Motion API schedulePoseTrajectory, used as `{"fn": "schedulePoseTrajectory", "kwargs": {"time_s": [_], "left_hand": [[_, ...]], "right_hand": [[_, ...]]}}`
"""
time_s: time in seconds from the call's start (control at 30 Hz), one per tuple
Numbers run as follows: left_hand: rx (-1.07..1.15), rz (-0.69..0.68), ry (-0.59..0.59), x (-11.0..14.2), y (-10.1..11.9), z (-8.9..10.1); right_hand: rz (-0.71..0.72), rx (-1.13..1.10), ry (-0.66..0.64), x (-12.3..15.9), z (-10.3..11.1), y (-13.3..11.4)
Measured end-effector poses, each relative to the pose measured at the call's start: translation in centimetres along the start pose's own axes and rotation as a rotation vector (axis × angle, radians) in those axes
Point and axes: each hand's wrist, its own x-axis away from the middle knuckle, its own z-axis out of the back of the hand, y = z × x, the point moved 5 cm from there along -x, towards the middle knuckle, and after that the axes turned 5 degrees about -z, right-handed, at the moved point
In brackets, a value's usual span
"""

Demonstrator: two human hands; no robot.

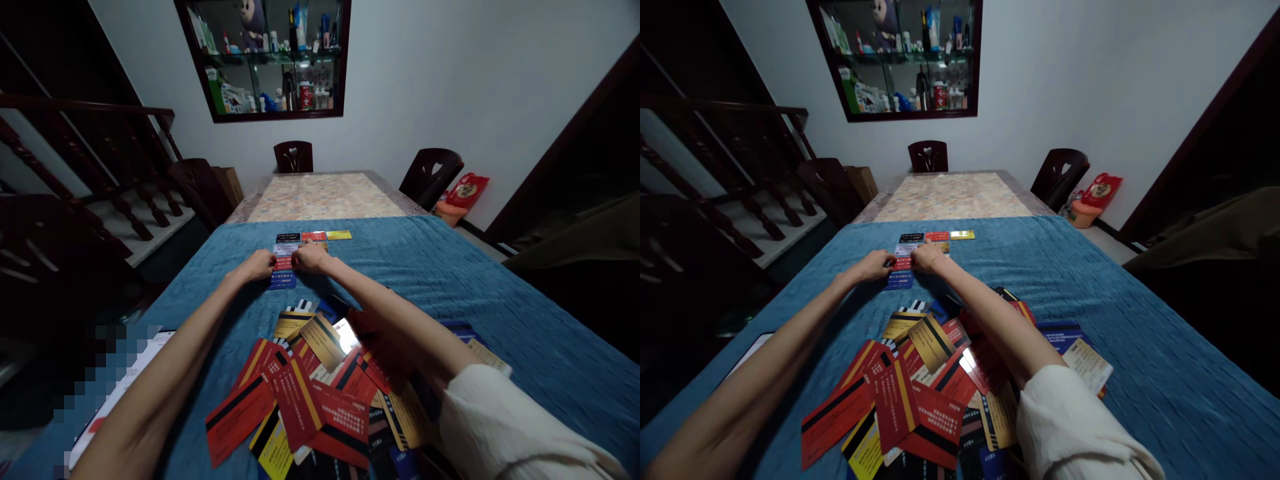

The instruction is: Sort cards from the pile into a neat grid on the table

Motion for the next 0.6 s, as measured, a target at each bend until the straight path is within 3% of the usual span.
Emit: {"fn": "schedulePoseTrajectory", "kwargs": {"time_s": [0.3, 0.6], "left_hand": [[-0.032, 0.038, 0.067, 1.3, 1.3, 0.6], [-0.027, 0.015, 0.176, 2.1, 4.3, 1.5]], "right_hand": [[0.032, -0.005, 0.036, 1.7, 0.9, 1.2], [-0.013, -0.003, 0.079, 6.8, 2.5, 4.1]]}}
